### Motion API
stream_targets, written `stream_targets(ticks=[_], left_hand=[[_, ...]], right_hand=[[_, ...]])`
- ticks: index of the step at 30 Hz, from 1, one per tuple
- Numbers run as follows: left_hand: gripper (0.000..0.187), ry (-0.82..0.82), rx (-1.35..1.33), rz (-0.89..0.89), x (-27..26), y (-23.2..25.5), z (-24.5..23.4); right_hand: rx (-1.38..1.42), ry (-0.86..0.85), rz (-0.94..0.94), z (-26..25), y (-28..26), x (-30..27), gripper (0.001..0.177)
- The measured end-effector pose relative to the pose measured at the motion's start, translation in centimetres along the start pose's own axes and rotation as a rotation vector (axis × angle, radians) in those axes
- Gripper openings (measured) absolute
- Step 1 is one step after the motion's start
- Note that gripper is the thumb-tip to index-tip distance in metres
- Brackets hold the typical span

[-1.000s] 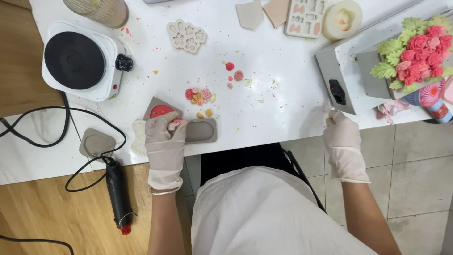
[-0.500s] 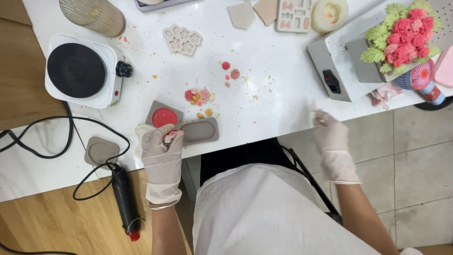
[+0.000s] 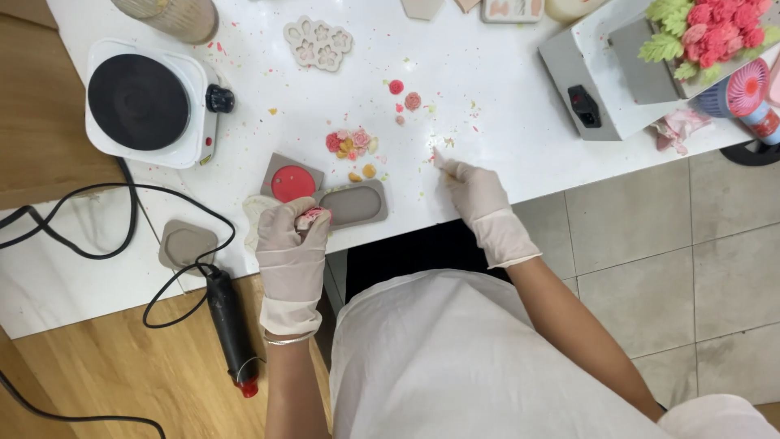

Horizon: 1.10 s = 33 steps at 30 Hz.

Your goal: The person is preparing and cleaning various candle molds and silicone shapes for candle making.

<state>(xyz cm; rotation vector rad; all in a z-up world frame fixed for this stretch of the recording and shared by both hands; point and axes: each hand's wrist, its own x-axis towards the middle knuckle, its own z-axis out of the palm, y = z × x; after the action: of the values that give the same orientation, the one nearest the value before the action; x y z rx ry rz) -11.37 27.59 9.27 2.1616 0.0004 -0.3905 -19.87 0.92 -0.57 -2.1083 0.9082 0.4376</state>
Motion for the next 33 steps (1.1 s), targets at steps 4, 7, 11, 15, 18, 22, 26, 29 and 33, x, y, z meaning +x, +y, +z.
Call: stream_targets(ticks=[4,7,11,15,18,22,26,29,33], left_hand=[[0.027,0.073,-0.018,0.027,-0.5,-2.1,-1.3],[0.026,0.099,0.005,0.04,-1.0,-3.0,-2.0],[0.024,0.092,-0.056,-0.068,-1.6,-2.7,-2.4],[0.033,0.154,-0.118,0.02,-2.2,-2.9,-2.7],[0.029,0.164,-0.3,0.026,-2.4,-3.8,-3.0],[0.019,0.169,-0.166,0.069,-2.4,-5.0,-3.0],[0.025,0.167,-0.211,0.052,-1.8,-3.9,-2.2],[0.028,0.137,-0.11,0.077,0.9,-1.9,-1.2],[0.043,0.076,-0.114,0.237,8.8,-3.0,4.1]], right_hand=[[0.026,0.164,0.009,-5.2,2.2,3.4,0.027],[-0.073,0.184,0.245,-8.1,-0.6,3.4,0.03],[-0.169,-0.008,-0.003,-4.7,-1.9,3.2,0.035],[-0.107,-0.081,-0.172,-4.4,-1.2,5.0,0.033],[-0.253,0.022,0.091,-9.0,-5.2,4.8,0.029],[-0.298,-0.061,0.005,-6.4,-3.9,5.6,0.031],[-0.283,-0.187,-0.26,-3.7,-4.0,3.4,0.033],[-0.285,-0.094,-0.144,-5.2,-5.7,2.5,0.031],[-0.402,-0.01,-0.193,-6.2,-4.3,3.1,0.032]])
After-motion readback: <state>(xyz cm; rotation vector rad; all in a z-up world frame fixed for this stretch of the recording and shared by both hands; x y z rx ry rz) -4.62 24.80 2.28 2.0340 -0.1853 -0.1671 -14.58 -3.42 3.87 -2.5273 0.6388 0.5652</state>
